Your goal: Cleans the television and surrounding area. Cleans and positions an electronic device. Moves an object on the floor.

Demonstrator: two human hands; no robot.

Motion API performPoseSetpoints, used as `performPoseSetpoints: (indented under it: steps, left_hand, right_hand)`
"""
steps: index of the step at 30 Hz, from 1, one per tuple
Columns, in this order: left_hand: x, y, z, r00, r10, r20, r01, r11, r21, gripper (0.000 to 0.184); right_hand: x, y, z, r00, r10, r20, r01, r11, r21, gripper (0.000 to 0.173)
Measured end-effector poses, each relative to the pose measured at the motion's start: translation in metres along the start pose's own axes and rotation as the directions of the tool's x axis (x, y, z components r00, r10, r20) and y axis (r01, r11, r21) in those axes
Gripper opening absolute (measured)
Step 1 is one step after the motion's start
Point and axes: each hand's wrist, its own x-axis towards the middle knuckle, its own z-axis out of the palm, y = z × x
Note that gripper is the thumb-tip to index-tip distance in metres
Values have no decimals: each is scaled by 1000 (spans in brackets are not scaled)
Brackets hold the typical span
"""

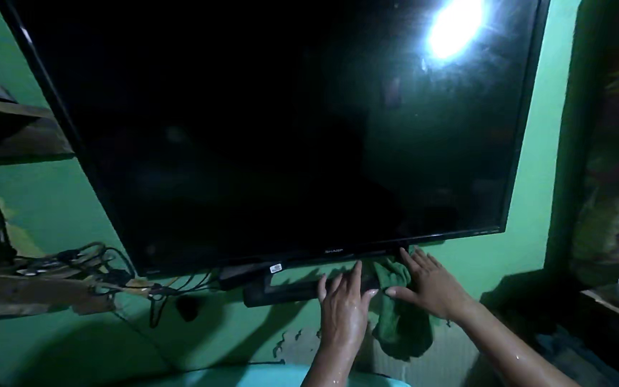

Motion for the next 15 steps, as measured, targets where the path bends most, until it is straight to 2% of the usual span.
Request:
performPoseSetpoints:
  steps: [2, 3, 5, 6, 8, 10, 11, 13, 15]
  left_hand:
    - [2, -1, -5, 1000, -7, 27, 8, 999, -34, 61]
    - [3, -1, -9, 998, -18, 61, 22, 998, -65, 65]
    - [1, -6, -20, 996, -27, 88, 40, 988, -149, 67]
    - [-4, -12, -23, 1000, -17, 6, 18, 982, -189, 63]
    - [-20, -31, -27, 960, -31, -279, -36, 972, -233, 46]
    - [-39, -55, -38, 865, -153, -479, 7, 956, -293, 33]
    - [-48, -66, -45, 823, -261, -505, 82, 933, -350, 33]
    - [-58, -85, -59, 762, -518, -390, 298, 814, -498, 39]
    - [-57, -103, -69, 722, -674, -157, 462, 638, -616, 42]
  right_hand:
    - [7, 2, 0, 1000, -6, 10, 6, 1000, -13, 116]
    - [9, -2, -1, 1000, 0, 26, 1, 999, -40, 113]
    - [6, -13, 3, 1000, 13, 14, -11, 995, -102, 95]
    - [2, -19, 11, 998, -9, -66, 1, 993, -120, 80]
    - [-3, -30, 34, 957, -80, -280, 33, 985, -167, 53]
    - [-3, -47, 50, 909, -134, -394, 58, 978, -198, 42]
    - [-2, -56, 55, 892, -156, -423, 72, 976, -207, 40]
    - [3, -78, 60, 894, -170, -414, 94, 976, -196, 39]
    - [8, -105, 64, 921, -161, -355, 110, 981, -161, 41]
